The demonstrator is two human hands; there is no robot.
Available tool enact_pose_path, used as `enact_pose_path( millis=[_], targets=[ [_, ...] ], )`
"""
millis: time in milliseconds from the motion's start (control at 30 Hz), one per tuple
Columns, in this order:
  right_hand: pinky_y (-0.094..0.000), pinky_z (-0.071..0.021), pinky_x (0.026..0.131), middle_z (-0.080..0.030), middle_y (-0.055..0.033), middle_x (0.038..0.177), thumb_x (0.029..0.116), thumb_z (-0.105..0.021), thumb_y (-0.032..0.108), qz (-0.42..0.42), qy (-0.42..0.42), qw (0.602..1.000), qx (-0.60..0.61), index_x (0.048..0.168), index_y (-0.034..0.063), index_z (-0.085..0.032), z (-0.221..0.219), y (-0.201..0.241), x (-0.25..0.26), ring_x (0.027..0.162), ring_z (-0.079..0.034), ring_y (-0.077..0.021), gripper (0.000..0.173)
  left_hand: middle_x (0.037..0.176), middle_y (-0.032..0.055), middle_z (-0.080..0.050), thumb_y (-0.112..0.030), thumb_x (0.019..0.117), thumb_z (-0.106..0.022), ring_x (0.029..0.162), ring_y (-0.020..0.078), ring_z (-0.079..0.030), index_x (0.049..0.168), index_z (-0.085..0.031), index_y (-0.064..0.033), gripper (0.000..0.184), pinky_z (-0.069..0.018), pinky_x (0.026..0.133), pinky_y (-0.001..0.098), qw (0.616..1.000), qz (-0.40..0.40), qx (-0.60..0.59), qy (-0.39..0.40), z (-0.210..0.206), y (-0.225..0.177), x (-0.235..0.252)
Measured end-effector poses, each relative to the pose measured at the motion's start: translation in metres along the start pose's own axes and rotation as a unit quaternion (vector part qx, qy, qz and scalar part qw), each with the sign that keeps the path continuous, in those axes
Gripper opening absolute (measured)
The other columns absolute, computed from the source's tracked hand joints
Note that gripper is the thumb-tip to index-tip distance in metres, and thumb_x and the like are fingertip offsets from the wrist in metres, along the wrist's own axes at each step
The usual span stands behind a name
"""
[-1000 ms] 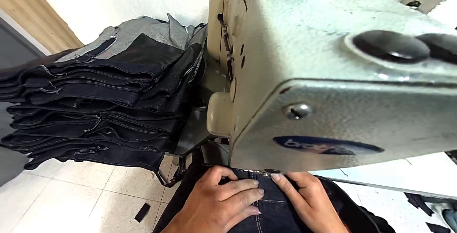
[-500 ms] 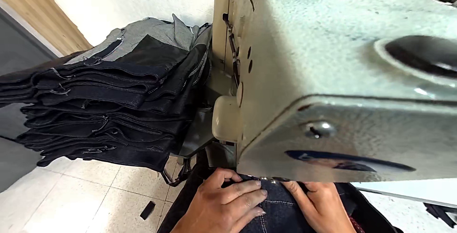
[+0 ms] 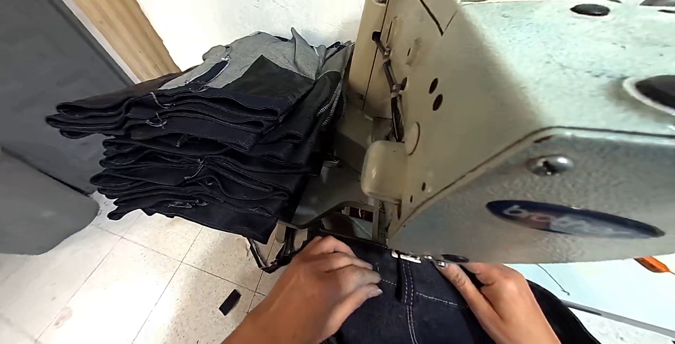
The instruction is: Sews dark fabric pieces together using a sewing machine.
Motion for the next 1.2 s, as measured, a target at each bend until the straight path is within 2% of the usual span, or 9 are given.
enact_pose_path(
  millis=[233,400,600,667,767,833,900,1033,1200],
  targets=[
    [-0.0276,-0.0518,0.072,-0.07,-0.0051,0.075,0.1052,-0.048,0.044,0.001,-0.037,0.999,0.003,0.082,0.0087,-0.071,-0.002,-0.003,-0.003,0.075,-0.067,-0.0108,0.048,0.108,0.0008,-0.077,-0.028,0.1016,-0.06,0.107,0.0114,-0.071,0.106,-0.078,-0.0125,0.024,-0.0557,0.095,0.0261,0.996,0.08,0.024,-0.025,0.004,0.02,0.0],
    [-0.0235,-0.0531,0.074,-0.071,-0.0036,0.079,0.1061,-0.047,0.043,-0.012,-0.032,0.999,0.038,0.086,0.0085,-0.072,-0.007,-0.008,-0.004,0.078,-0.067,-0.0061,0.047,0.119,0.0183,-0.072,-0.033,0.1028,-0.056,0.113,0.0337,-0.069,0.126,-0.068,0.0004,0.042,-0.0543,0.098,0.0506,0.971,0.226,0.034,0.066,-0.039,0.029,0.007],
    [-0.0228,-0.0521,0.075,-0.069,-0.0039,0.078,0.107,-0.045,0.043,-0.025,-0.047,0.996,0.072,0.086,0.0079,-0.07,-0.012,-0.012,-0.009,0.079,-0.065,-0.0062,0.048,0.099,0.0126,-0.072,-0.034,0.1059,-0.046,0.092,0.0216,-0.071,0.136,-0.05,0.0042,0.049,-0.0573,0.084,0.0441,0.929,0.338,-0.114,0.098,-0.069,0.048,0.001],
    [-0.0265,-0.0527,0.076,-0.069,-0.0043,0.078,0.1071,-0.046,0.043,-0.014,-0.071,0.996,0.043,0.085,0.0089,-0.07,-0.008,-0.011,-0.002,0.08,-0.067,-0.0094,0.047,0.098,0.009,-0.072,-0.024,0.1042,-0.049,0.092,0.0112,-0.07,0.132,-0.056,0.0057,0.041,-0.0566,0.086,0.0339,0.935,0.312,-0.164,0.044,-0.067,0.054,0.007],
    [-0.0424,-0.0544,0.066,-0.066,-0.0117,0.072,0.0951,-0.058,0.021,-0.024,-0.094,0.995,-0.029,0.076,0.0018,-0.068,-0.005,-0.014,0.018,0.072,-0.068,-0.0256,0.029,0.095,0.0127,-0.072,-0.002,0.097,-0.052,0.097,0.0088,-0.067,0.103,-0.071,0.0088,0.022,-0.0517,0.093,0.0285,0.938,0.276,-0.21,-0.006,-0.063,0.066,0.025],
    [-0.0505,-0.0567,0.071,-0.07,-0.0188,0.081,0.0904,-0.063,0.012,-0.061,-0.065,0.996,-0.028,0.085,-0.0038,-0.072,-0.004,-0.02,0.03,0.078,-0.071,-0.0338,0.019,0.09,0.0085,-0.071,0.001,0.0955,-0.055,0.092,0.0026,-0.065,0.094,-0.071,0.0068,0.018,-0.0518,0.089,0.0226,0.935,0.276,-0.223,0.017,-0.063,0.072,0.036],
    [-0.0508,-0.0569,0.072,-0.071,-0.0192,0.084,0.0923,-0.064,0.015,-0.071,-0.051,0.996,-0.014,0.091,-0.0032,-0.073,-0.002,-0.021,0.034,0.079,-0.072,-0.0331,0.02,0.087,0.0081,-0.071,-0.001,0.0941,-0.056,0.089,0.0039,-0.066,0.091,-0.072,0.0043,0.017,-0.0536,0.086,0.0247,0.947,0.248,-0.202,0.03,-0.059,0.07,0.042],
    [-0.0359,-0.0555,0.067,-0.068,-0.0123,0.077,0.0963,-0.061,0.023,-0.065,-0.065,0.996,0.007,0.088,0.001,-0.07,0.0,-0.02,0.03,0.071,-0.068,-0.0196,0.025,0.084,0.011,-0.072,-0.002,0.0901,-0.057,0.086,0.0182,-0.072,0.087,-0.074,-0.0007,0.017,-0.0577,0.079,0.0365,0.98,0.171,-0.103,0.017,-0.052,0.055,0.043],
    [-0.0477,-0.0522,0.073,-0.067,-0.0177,0.081,0.0977,-0.063,0.023,-0.112,0.004,0.993,0.039,0.091,-0.0039,-0.069,-0.01,-0.031,0.033,0.077,-0.066,-0.0286,0.029,0.08,0.0125,-0.07,-0.003,0.0856,-0.06,0.08,0.0219,-0.072,0.078,-0.069,-0.0007,0.012,-0.0579,0.071,0.0395,0.983,0.172,-0.055,0.027,-0.052,0.054,0.042]
  ],
)
Point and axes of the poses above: each hand's wrist, its own x-axis towards the middle knuckle, its own z-axis out of the back of the hand, y = z × x, the point moved 10 cm from there along x, towards the middle knuckle
